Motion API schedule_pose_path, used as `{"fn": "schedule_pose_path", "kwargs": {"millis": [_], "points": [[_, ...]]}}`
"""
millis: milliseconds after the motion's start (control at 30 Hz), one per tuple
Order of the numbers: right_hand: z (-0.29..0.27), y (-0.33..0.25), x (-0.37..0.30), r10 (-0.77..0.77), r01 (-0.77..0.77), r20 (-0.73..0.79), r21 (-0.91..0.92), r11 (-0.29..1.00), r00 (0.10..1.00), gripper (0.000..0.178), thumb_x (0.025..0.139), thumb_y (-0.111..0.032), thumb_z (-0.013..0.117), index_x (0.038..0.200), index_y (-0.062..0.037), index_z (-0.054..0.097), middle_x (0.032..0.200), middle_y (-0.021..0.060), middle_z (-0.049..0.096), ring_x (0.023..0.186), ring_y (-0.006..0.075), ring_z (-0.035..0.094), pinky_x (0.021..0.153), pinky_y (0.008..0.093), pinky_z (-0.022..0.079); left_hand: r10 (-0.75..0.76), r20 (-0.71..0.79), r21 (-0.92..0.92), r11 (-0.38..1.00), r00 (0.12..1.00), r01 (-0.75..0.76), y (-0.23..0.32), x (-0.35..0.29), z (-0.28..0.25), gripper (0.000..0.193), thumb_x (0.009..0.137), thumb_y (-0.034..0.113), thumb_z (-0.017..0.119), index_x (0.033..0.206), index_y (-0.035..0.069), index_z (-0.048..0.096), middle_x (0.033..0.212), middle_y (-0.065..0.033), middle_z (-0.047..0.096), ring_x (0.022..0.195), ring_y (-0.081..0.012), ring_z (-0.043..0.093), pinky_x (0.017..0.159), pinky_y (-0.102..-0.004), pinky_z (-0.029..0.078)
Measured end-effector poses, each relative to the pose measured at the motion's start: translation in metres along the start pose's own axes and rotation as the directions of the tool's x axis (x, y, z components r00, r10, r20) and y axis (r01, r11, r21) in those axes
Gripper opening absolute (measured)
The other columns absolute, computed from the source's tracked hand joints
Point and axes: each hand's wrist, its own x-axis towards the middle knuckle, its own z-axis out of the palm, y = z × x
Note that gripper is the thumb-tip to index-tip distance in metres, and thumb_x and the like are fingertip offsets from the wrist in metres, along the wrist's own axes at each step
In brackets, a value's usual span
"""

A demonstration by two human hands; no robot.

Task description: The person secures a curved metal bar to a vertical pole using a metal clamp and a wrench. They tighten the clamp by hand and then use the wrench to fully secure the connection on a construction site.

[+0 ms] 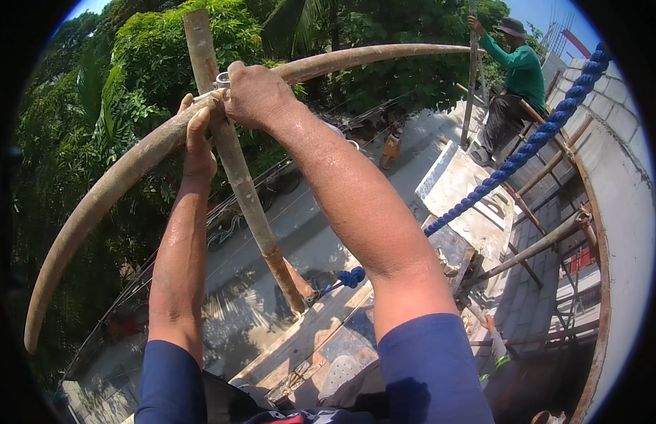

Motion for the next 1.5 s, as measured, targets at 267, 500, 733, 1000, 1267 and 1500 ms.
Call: {"fn": "schedule_pose_path", "kwargs": {"millis": [267, 500, 733, 1000, 1267, 1500], "points": [[-0.001, 0.004, 0.002, -0.034, 0.036, 0.021, -0.12, 0.992, 0.999, 0.032, 0.089, -0.027, 0.064, 0.107, -0.0007, 0.063, 0.091, 0.0242, 0.073, 0.092, 0.0381, 0.073, 0.082, 0.0503, 0.059, 0.023, -0.01, 0.044, 0.999, 1.0, -0.022, -0.007, 0.004, -0.005, 0.098, 0.08, 0.043, 0.08, 0.154, 0.004, 0.029, 0.139, -0.0144, 0.05, 0.129, -0.0254, 0.052, 0.113, -0.0419, 0.038], [-0.002, 0.005, 0.002, -0.064, 0.064, -0.033, 0.014, 0.998, 0.997, 0.029, 0.09, -0.025, 0.062, 0.102, 0.0016, 0.064, 0.095, 0.0243, 0.073, 0.095, 0.039, 0.072, 0.085, 0.0498, 0.058, -0.005, -0.024, 0.06, 0.998, 1.0, 0.007, -0.008, 0.006, -0.006, 0.096, 0.08, 0.043, 0.079, 0.154, 0.004, 0.03, 0.14, -0.0137, 0.05, 0.129, -0.0247, 0.052, 0.113, -0.0419, 0.038], [-0.008, 0.005, 0.008, -0.021, 0.026, 0.07, -0.077, 0.997, 0.997, 0.034, 0.09, -0.03, 0.059, 0.106, -0.0009, 0.067, 0.099, 0.0252, 0.073, 0.097, 0.0385, 0.072, 0.087, 0.0501, 0.058, 0.038, 0.002, 0.031, 0.999, 0.999, -0.038, -0.01, 0.007, -0.006, 0.095, 0.082, 0.042, 0.078, 0.154, 0.003, 0.029, 0.14, -0.0147, 0.05, 0.128, -0.0251, 0.052, 0.112, -0.0414, 0.039], [0.002, 0.008, 0.007, -0.033, 0.034, -0.022, 0.051, 0.998, 0.999, 0.032, 0.09, -0.026, 0.063, 0.106, 0.0021, 0.063, 0.095, 0.0255, 0.072, 0.097, 0.0401, 0.071, 0.086, 0.0493, 0.058, 0.008, -0.01, 0.028, 1.0, 1.0, -0.008, -0.006, 0.003, -0.003, 0.096, 0.083, 0.04, 0.079, 0.155, 0.004, 0.026, 0.139, -0.015, 0.05, 0.127, -0.0251, 0.053, 0.111, -0.0409, 0.041], [0.005, 0.009, 0.003, -0.209, 0.183, -0.084, -0.242, 0.953, 0.974, 0.023, 0.087, -0.022, 0.063, 0.099, -0.0017, 0.062, 0.088, 0.0207, 0.073, 0.086, 0.0367, 0.074, 0.074, 0.0477, 0.061, 0.06, 0.013, -0.017, 0.998, 0.998, -0.06, -0.004, 0.002, -0.002, 0.096, 0.083, 0.037, 0.081, 0.154, 0.003, 0.025, 0.138, -0.0152, 0.048, 0.126, -0.0243, 0.053, 0.112, -0.0419, 0.041], [0.004, 0.006, 0.003, -0.031, 0.024, -0.044, -0.142, 0.989, 0.999, 0.034, 0.093, -0.034, 0.065, 0.1, -0.0007, 0.061, 0.091, 0.0228, 0.072, 0.094, 0.0365, 0.073, 0.081, 0.0486, 0.059, 0.086, 0.031, -0.034, 0.996, 0.996, -0.085, -0.006, 0.001, -0.002, 0.099, 0.083, 0.038, 0.08, 0.154, 0.001, 0.022, 0.137, -0.0171, 0.051, 0.127, -0.0248, 0.053, 0.112, -0.0423, 0.04]]}}
